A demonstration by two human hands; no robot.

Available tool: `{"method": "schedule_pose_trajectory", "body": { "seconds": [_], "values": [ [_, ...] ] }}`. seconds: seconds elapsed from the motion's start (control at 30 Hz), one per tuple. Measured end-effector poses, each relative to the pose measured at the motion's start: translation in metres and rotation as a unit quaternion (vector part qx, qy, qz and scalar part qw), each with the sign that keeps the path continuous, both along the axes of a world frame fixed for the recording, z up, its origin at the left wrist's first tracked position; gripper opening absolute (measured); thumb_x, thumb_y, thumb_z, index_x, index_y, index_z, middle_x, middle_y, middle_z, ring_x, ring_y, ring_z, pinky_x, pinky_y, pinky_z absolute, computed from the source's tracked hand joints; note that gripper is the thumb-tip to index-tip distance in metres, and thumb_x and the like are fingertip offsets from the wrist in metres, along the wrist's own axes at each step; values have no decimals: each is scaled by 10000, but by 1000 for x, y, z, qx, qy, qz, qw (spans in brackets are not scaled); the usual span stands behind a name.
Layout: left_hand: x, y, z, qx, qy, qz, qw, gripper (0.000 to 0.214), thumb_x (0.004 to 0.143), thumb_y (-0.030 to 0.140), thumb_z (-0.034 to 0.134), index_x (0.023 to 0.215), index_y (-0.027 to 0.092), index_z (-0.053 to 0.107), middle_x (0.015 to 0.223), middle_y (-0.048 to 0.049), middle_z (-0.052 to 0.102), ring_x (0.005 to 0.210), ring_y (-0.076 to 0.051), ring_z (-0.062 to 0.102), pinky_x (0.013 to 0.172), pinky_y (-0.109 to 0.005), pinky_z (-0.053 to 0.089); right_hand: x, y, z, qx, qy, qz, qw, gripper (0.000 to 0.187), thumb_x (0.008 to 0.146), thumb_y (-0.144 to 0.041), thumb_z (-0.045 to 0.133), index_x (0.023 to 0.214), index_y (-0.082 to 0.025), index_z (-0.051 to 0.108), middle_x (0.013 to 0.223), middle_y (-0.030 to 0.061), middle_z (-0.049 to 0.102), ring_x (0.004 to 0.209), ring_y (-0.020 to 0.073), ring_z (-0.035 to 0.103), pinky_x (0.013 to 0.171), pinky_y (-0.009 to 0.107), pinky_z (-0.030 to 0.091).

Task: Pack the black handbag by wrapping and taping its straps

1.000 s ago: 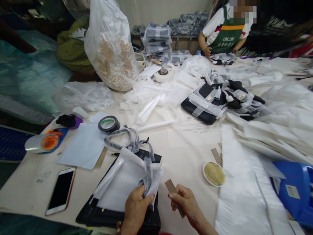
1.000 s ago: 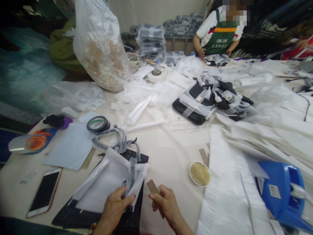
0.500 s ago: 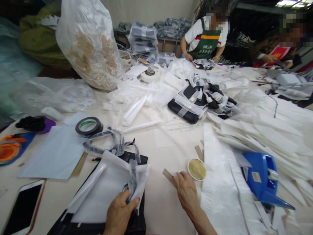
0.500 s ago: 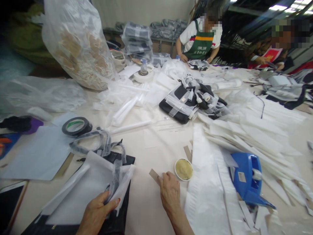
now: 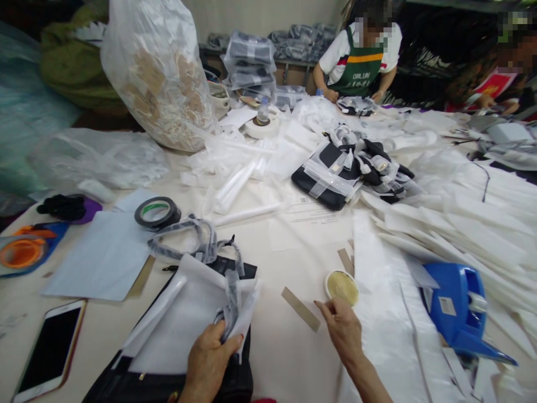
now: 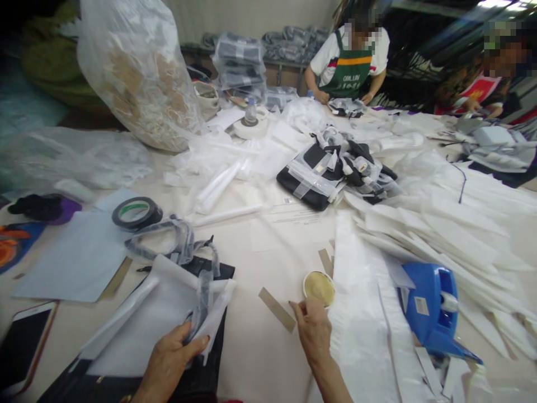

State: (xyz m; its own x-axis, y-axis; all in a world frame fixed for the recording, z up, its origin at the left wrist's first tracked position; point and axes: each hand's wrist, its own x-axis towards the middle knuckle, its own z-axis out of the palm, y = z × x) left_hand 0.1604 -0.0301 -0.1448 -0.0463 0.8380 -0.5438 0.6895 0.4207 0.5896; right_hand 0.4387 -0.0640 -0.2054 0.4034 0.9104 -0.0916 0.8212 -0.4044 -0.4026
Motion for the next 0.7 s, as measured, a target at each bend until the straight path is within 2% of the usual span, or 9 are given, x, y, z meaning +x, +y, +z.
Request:
{"method": "schedule_pose_trajectory", "body": {
  "seconds": [0.07,0.2,0.33,0.47,0.57,0.7],
  "values": [
    [0,0,0,3,1,0,1000,204,660,347,497,697,180,607,646,11,597,666,-174,556,600,-220,423,-16,1,-3,-53,23,18,998,251,787,-415,486,627,-225,446,642,25,548,629,187,518,594,283,377],
    [0,0,1,4,7,-3,1000,210,656,333,504,726,173,621,671,3,607,689,-178,565,616,-221,427,-34,10,-3,-138,58,38,988,119,721,-259,568,785,-211,480,792,43,600,752,201,562,637,270,381],
    [0,-1,1,8,3,1,1000,218,661,333,503,745,175,626,694,-2,615,709,-184,569,633,-228,430,-35,14,-1,-206,100,52,972,50,743,-251,519,757,-202,519,717,31,608,687,197,568,604,270,364],
    [0,-2,0,8,-9,0,1000,223,671,332,490,755,173,622,711,-8,617,724,-187,567,645,-234,428,-33,11,0,-201,121,79,969,226,807,-287,415,644,-199,543,731,51,604,722,190,570,651,269,376],
    [0,-1,0,4,-12,-1,1000,223,667,329,487,748,167,617,712,-15,613,717,-187,564,640,-237,425,-35,9,3,-187,135,73,970,227,795,-297,420,648,-198,562,745,50,600,728,182,565,662,265,381],
    [0,0,-1,2,-4,-1,1000,221,653,343,493,725,167,606,692,-11,601,698,-186,558,625,-241,420,-37,10,5,-122,163,40,978,200,715,-310,486,549,-201,507,635,25,551,661,178,533,619,273,367]
  ]
}}
